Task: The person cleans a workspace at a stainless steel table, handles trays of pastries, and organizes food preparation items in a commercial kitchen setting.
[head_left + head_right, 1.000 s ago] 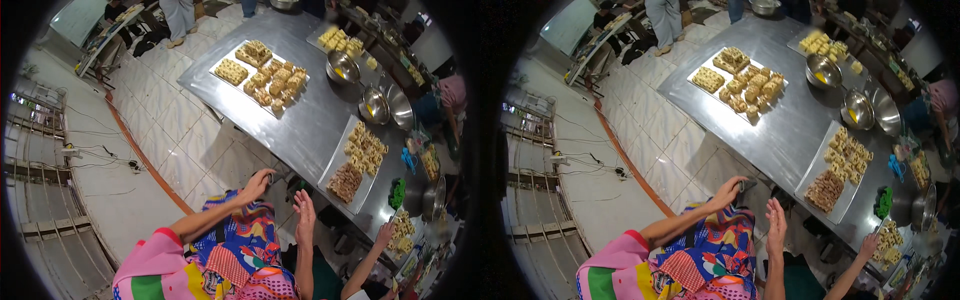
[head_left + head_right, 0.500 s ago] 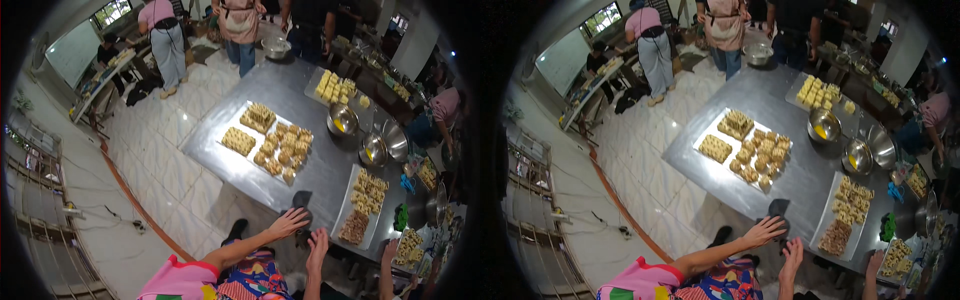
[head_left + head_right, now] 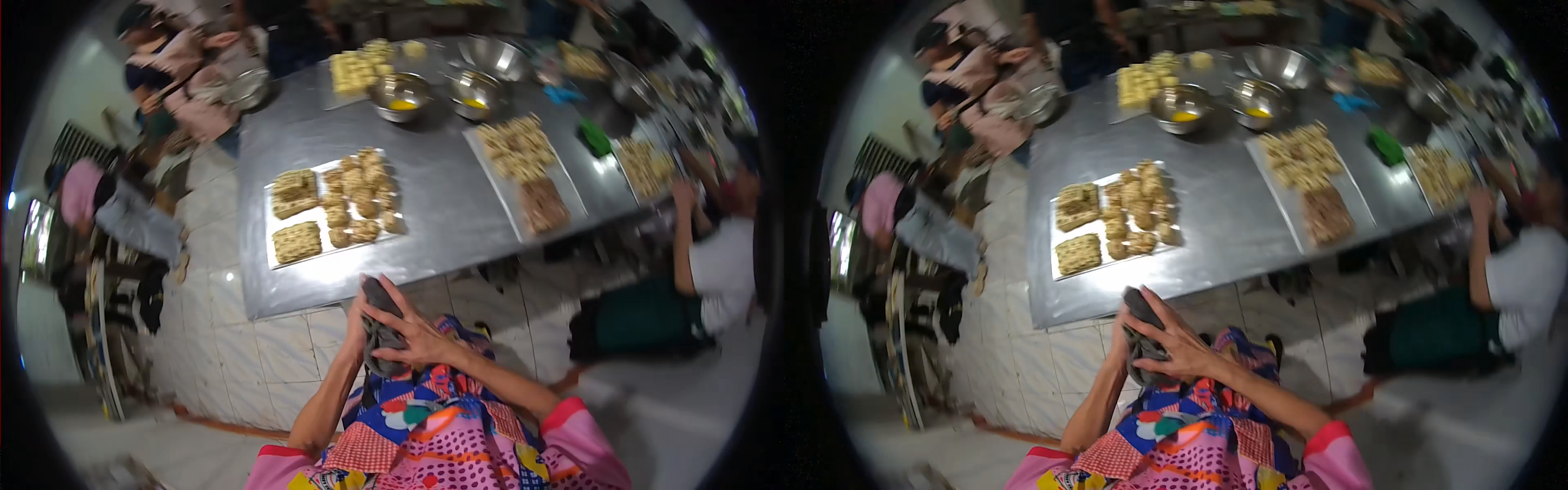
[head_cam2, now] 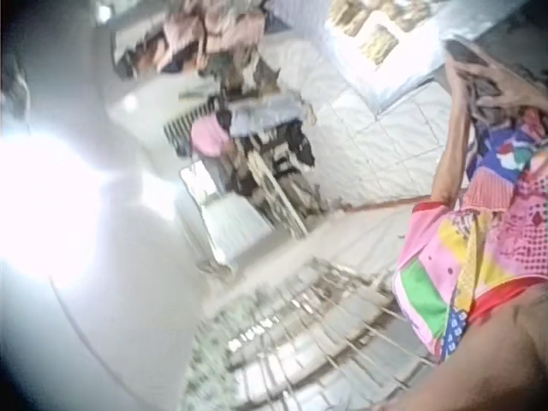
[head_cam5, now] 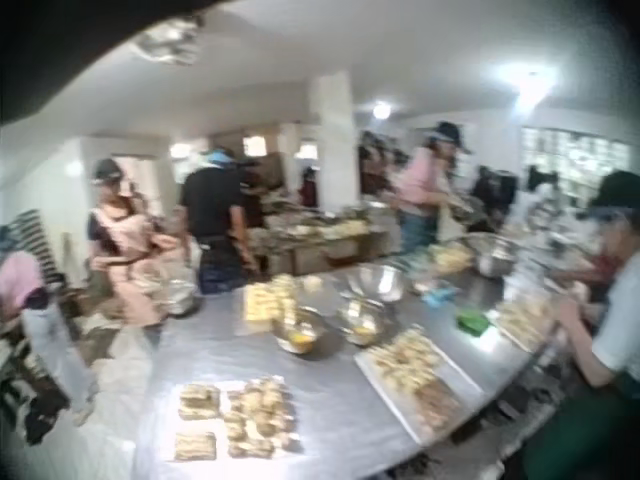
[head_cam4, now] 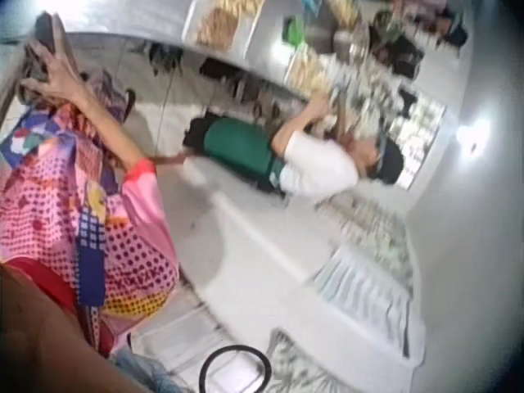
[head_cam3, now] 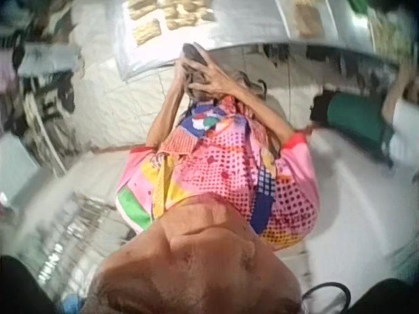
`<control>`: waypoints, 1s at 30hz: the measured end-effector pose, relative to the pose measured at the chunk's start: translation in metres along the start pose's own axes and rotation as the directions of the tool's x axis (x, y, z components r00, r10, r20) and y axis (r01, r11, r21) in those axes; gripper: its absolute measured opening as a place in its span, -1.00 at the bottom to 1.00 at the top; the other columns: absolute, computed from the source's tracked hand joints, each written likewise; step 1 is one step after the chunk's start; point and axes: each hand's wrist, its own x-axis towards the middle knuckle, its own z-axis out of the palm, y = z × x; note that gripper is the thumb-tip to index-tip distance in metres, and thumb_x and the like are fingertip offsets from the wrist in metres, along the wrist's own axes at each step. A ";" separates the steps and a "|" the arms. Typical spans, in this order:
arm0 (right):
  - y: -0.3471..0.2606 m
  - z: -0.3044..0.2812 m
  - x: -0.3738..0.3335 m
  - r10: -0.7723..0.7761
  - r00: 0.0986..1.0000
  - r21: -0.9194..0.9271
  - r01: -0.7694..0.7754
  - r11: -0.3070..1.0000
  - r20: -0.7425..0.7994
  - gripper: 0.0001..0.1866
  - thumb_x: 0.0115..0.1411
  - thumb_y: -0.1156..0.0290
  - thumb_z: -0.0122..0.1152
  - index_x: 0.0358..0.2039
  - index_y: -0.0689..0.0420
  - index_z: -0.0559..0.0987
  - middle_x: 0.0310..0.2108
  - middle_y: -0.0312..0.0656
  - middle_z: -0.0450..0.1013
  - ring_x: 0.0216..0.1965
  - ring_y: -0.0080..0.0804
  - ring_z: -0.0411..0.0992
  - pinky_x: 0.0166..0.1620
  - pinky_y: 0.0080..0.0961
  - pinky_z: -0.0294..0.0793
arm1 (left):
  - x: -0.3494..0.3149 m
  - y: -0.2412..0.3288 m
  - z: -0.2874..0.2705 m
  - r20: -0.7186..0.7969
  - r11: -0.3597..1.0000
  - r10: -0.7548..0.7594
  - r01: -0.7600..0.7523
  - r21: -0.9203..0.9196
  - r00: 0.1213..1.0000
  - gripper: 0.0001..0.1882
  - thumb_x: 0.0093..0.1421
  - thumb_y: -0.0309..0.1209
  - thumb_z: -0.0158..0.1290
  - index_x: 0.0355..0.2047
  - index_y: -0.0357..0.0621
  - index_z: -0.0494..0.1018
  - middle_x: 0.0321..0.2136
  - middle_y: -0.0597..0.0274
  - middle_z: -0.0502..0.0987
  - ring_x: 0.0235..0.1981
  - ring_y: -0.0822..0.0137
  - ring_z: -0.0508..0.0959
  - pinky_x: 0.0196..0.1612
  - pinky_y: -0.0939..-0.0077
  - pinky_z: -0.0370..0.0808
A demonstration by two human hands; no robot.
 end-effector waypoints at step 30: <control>0.071 -0.365 -0.245 0.658 0.583 0.858 0.473 0.201 -0.476 -0.51 0.27 0.05 -0.16 0.14 0.01 0.25 0.05 -0.29 0.32 0.05 -0.33 0.29 0.12 -0.28 0.20 | 0.168 -0.102 0.422 0.580 0.975 -0.217 0.140 0.174 0.785 -0.06 0.07 0.40 -0.62 0.29 0.03 -0.21 0.30 0.16 -0.33 0.31 0.12 -0.34 0.26 0.02 -0.39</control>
